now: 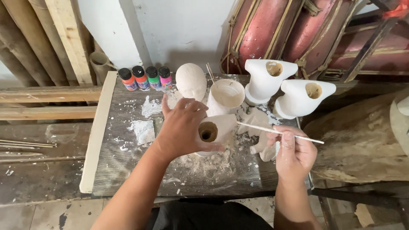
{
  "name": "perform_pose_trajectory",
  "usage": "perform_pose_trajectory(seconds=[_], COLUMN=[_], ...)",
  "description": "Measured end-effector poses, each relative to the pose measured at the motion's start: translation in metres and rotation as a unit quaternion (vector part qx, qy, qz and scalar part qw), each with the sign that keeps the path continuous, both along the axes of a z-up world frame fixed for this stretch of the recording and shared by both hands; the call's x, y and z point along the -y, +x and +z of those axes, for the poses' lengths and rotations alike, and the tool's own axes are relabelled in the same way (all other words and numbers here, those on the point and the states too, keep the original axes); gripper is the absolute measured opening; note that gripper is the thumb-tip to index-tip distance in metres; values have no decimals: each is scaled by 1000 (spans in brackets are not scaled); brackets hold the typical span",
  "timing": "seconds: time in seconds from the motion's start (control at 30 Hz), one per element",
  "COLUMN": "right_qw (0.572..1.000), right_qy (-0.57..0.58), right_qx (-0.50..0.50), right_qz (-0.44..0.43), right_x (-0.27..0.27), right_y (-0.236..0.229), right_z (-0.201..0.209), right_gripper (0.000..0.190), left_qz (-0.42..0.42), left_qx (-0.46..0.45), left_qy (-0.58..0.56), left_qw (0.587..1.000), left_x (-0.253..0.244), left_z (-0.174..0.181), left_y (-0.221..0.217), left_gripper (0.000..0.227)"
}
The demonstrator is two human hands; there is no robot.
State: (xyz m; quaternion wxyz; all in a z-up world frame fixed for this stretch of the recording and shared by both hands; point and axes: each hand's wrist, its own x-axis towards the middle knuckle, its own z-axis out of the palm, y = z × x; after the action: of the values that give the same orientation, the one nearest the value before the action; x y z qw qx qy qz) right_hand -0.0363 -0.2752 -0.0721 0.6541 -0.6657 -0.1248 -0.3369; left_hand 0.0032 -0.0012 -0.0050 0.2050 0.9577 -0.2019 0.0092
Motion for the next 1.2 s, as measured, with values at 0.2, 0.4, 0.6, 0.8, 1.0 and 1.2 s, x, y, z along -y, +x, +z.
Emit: perform_pose_trajectory(seconds=[0.2, 0.4, 0.6, 0.8, 1.0, 1.2], right_qw=[999, 999, 999, 998, 994, 996], right_qy=[30, 1, 13, -17, -40, -58], right_qx=[-15, -29, -30, -35, -87, -55], right_qz=[10, 18, 23, 47, 52, 49], right_x=[-7, -1, -5, 7, 3, -4], right_y=[4, 13, 14, -5, -21, -25], right_z=[0, -7, 1, 3, 12, 13], right_gripper=[23, 21, 21, 27, 24, 22], left_qz=[0, 0, -1, -28, -21, -16], left_qx=[9, -30, -47, 59, 83, 82], left_qy=[-8, 7, 13, 7, 2, 2], left_qw=[1000, 1000, 999, 998, 996, 997], left_x=[-4, -3, -3, -8, -5, -6], left_z=[-1, 10, 13, -12, -16, -16], left_y=[0, 2, 0, 3, 5, 6], left_gripper=[80, 80, 83, 96, 96, 99])
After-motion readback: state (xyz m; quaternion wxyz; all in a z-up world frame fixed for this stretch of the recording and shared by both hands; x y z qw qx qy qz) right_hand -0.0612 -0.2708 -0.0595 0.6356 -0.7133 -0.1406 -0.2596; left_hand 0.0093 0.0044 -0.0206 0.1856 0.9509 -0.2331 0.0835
